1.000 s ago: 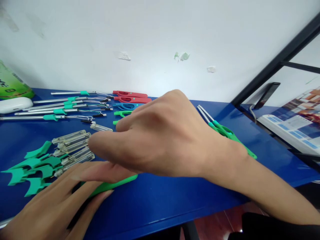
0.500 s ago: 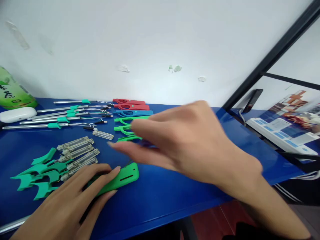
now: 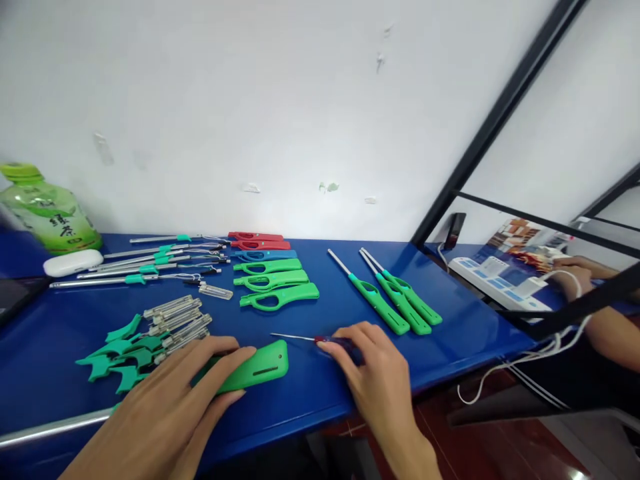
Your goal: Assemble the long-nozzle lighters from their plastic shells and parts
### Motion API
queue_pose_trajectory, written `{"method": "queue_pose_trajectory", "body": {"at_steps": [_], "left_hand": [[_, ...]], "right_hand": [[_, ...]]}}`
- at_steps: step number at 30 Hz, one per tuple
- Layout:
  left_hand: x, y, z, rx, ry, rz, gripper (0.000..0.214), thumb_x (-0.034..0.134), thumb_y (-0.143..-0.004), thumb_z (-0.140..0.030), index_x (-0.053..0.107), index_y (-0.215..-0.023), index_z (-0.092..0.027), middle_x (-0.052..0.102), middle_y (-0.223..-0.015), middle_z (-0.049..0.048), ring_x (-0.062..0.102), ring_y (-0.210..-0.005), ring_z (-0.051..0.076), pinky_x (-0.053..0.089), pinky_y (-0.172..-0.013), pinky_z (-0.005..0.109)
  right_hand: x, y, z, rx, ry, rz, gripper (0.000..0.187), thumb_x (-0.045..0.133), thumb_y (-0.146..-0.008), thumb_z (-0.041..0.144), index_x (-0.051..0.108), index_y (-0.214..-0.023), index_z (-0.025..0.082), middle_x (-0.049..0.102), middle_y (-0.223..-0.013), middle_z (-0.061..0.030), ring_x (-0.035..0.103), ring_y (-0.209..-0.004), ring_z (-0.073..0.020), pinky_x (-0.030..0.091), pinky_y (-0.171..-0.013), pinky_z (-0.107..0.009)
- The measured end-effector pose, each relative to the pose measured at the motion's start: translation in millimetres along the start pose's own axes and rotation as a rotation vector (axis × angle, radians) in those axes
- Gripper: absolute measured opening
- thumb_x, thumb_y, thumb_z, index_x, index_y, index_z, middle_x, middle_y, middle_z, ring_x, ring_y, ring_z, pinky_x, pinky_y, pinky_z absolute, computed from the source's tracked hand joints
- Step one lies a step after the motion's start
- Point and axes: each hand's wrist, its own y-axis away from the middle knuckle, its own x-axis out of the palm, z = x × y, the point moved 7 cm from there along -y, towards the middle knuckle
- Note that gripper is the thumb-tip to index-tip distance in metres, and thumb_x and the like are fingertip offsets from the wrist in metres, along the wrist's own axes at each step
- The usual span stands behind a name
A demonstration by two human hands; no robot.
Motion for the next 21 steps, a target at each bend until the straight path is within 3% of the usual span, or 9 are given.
{"method": "queue_pose_trajectory", "body": {"at_steps": [4, 8, 11, 13, 15, 17, 19, 21], "left_hand": [[-11.4, -2, -4, 0.062, -0.02, -0.09, 0.036, 0.042, -0.113, -0.023, 0.058, -0.145, -0.022, 0.073, -0.13, 0.0081, 0.073, -0.115, 0.023, 0.057, -0.1, 0.034], [-25.4, -7, -3, 0.147, -0.016, -0.156, 0.034, 0.041, -0.115, -0.021, 0.062, -0.141, -0.024, 0.078, -0.127, 0.0017, 0.072, -0.115, 0.019, 0.047, -0.11, 0.031], [-33.5, -12, -9, 0.248, 0.063, -0.147, 0.038, 0.042, -0.112, -0.015, 0.064, -0.141, -0.026, 0.079, -0.128, -0.0043, 0.068, -0.122, 0.015, 0.034, -0.124, 0.028], [-37.4, -14, -16, 0.314, 0.097, -0.154, 0.038, 0.043, -0.113, -0.017, 0.064, -0.144, -0.025, 0.079, -0.131, -0.0043, 0.063, -0.132, 0.015, 0.025, -0.132, 0.029], [-39.6, -14, -21, 0.342, 0.09, -0.174, 0.04, 0.045, -0.111, -0.015, 0.063, -0.146, -0.022, 0.075, -0.141, -0.0013, 0.054, -0.145, 0.018, 0.02, -0.136, 0.036], [-41.6, -13, -20, 0.303, 0.089, -0.206, 0.043, 0.05, -0.107, -0.009, 0.063, -0.146, -0.022, 0.068, -0.153, 0.0031, 0.045, -0.155, 0.024, 0.022, -0.136, 0.042], [-43.7, -11, -14, 0.229, 0.104, -0.227, 0.044, 0.055, -0.103, -0.006, 0.065, -0.143, -0.024, 0.063, -0.156, 0.007, 0.043, -0.157, 0.026, 0.029, -0.132, 0.043], [-45.9, -10, -7, 0.18, 0.103, -0.239, 0.04, 0.058, -0.102, -0.006, 0.067, -0.135, -0.025, 0.065, -0.147, 0.0085, 0.049, -0.149, 0.026, 0.035, -0.126, 0.042]], "right_hand": [[12, -10, 15, -0.02, -0.049, 0.05, 0.054, 0.064, -0.098, 0.079, 0.084, -0.111, 0.03, 0.081, -0.104, -0.0061, 0.075, -0.097, -0.03, 0.059, -0.087, -0.04], [-1, -1, 45, -0.038, -0.224, 0.098, 0.051, 0.044, -0.113, 0.067, 0.075, -0.134, 0.033, 0.081, -0.11, -0.0039, 0.076, -0.094, -0.0214, 0.064, -0.085, -0.033], [4, 17, 68, 0.029, -0.442, 0.284, 0.049, 0.06, -0.107, 0.066, 0.072, -0.146, 0.037, 0.083, -0.119, -0.0031, 0.078, -0.097, -0.0212, 0.065, -0.087, -0.03], [6, 24, 75, 0.106, -0.48, 0.317, 0.046, 0.074, -0.099, 0.064, 0.078, -0.138, 0.039, 0.083, -0.128, -0.0032, 0.08, -0.104, -0.0246, 0.066, -0.089, -0.032], [3, 24, 72, 0.182, -0.523, 0.277, 0.039, 0.078, -0.097, 0.061, 0.085, -0.127, 0.037, 0.084, -0.128, -0.0034, 0.081, -0.097, -0.0247, 0.067, -0.084, -0.032], [-8, 18, 57, 0.251, -0.547, 0.174, 0.04, 0.078, -0.096, 0.061, 0.087, -0.121, 0.032, 0.087, -0.11, -0.0044, 0.08, -0.077, -0.0221, 0.067, -0.072, -0.031], [-30, 11, 29, 0.317, -0.465, -0.019, 0.048, 0.078, -0.091, 0.066, 0.088, -0.117, 0.026, 0.084, -0.08, -0.0037, 0.077, -0.063, -0.0223, 0.065, -0.064, -0.032], [-55, 7, -3, 0.393, -0.342, -0.246, 0.06, 0.077, -0.088, 0.071, 0.087, -0.119, 0.021, 0.082, -0.074, -0.0049, 0.078, -0.065, -0.0259, 0.066, -0.065, -0.035]]}}
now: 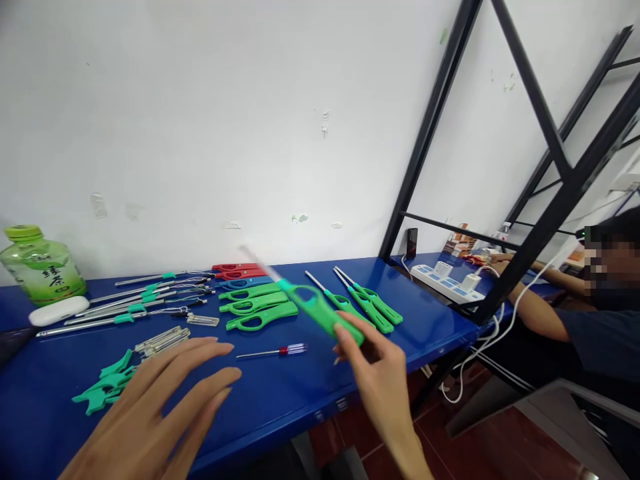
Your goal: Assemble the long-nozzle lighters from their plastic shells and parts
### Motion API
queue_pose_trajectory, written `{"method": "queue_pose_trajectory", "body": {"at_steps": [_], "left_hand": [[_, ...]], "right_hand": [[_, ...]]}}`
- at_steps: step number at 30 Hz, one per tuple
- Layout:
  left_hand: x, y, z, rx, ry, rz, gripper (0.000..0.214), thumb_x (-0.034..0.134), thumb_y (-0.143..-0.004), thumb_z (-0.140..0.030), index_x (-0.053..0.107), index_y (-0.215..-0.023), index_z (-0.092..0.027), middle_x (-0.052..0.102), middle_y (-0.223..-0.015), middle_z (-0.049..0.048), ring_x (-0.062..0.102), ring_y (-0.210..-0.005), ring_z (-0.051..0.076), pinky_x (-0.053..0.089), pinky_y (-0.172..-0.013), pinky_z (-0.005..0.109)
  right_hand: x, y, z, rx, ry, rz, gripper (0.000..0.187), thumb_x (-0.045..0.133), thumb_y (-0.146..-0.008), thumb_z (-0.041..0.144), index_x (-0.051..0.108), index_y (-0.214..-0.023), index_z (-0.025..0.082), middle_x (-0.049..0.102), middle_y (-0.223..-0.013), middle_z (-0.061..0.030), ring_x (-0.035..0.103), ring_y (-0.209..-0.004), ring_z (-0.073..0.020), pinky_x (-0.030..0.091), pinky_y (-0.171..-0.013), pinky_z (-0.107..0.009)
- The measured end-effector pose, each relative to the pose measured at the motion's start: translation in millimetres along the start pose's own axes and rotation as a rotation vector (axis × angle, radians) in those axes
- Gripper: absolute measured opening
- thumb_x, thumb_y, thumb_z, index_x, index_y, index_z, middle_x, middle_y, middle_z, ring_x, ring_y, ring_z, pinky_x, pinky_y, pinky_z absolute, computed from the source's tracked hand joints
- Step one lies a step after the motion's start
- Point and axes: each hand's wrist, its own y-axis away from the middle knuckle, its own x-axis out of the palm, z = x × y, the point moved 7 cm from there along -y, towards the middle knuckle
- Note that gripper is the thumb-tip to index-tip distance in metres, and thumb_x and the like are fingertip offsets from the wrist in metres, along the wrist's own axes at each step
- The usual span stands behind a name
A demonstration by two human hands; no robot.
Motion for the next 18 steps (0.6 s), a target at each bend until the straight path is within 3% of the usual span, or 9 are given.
{"method": "queue_pose_trajectory", "body": {"at_steps": [4, 8, 11, 15, 18], "left_hand": [[-1.2, -1, 13, -0.035, -0.08, 0.017, 0.024, 0.054, -0.104, -0.013, 0.071, -0.117, -0.026, 0.074, -0.119, 0.0052, 0.067, -0.116, 0.025, 0.047, -0.102, 0.042], [3.9, 2, 26, -0.083, -0.168, 0.08, 0.039, 0.038, -0.11, -0.02, 0.074, -0.098, -0.027, 0.079, -0.1, 0.003, 0.077, -0.089, 0.022, 0.058, -0.075, 0.037], [10.6, 10, 46, -0.187, -0.242, 0.243, 0.05, 0.03, -0.112, -0.028, 0.079, -0.106, -0.029, 0.081, -0.107, 0.0046, 0.081, -0.085, 0.021, 0.055, -0.053, 0.03], [9.9, 27, 93, -0.512, -0.296, 0.479, 0.052, 0.028, -0.109, -0.036, 0.078, -0.122, -0.03, 0.079, -0.122, 0.0084, 0.081, -0.094, 0.027, 0.057, -0.055, 0.034], [1.9, 34, 122, -0.608, -0.337, 0.507, 0.056, 0.024, -0.107, -0.036, 0.078, -0.113, -0.025, 0.078, -0.118, 0.0127, 0.08, -0.097, 0.032, 0.058, -0.06, 0.039]], "right_hand": [[-21, -25, -39, 0.034, 0.107, -0.133, 0.067, 0.076, -0.086, 0.073, 0.085, -0.119, 0.016, 0.082, -0.072, -0.0091, 0.081, -0.069, -0.0328, 0.066, -0.069, -0.042], [-6, -28, -61, 0.01, 0.207, -0.094, 0.064, 0.071, -0.088, 0.076, 0.087, -0.113, 0.019, 0.08, -0.067, -0.0078, 0.079, -0.061, -0.0315, 0.063, -0.064, -0.04], [8, -25, -64, -0.049, 0.296, -0.06, 0.059, 0.065, -0.094, 0.074, 0.088, -0.109, 0.022, 0.081, -0.071, -0.0076, 0.075, -0.058, -0.0283, 0.058, -0.059, -0.037], [17, -23, -57, -0.162, 0.444, -0.042, 0.048, 0.06, -0.099, 0.067, 0.086, -0.094, 0.026, 0.085, -0.089, -0.0082, 0.075, -0.069, -0.0269, 0.056, -0.065, -0.036], [16, -24, -54, -0.23, 0.552, -0.042, 0.047, 0.059, -0.103, 0.062, 0.082, -0.082, 0.027, 0.081, -0.088, -0.0072, 0.074, -0.07, -0.0264, 0.051, -0.06, -0.035]]}}
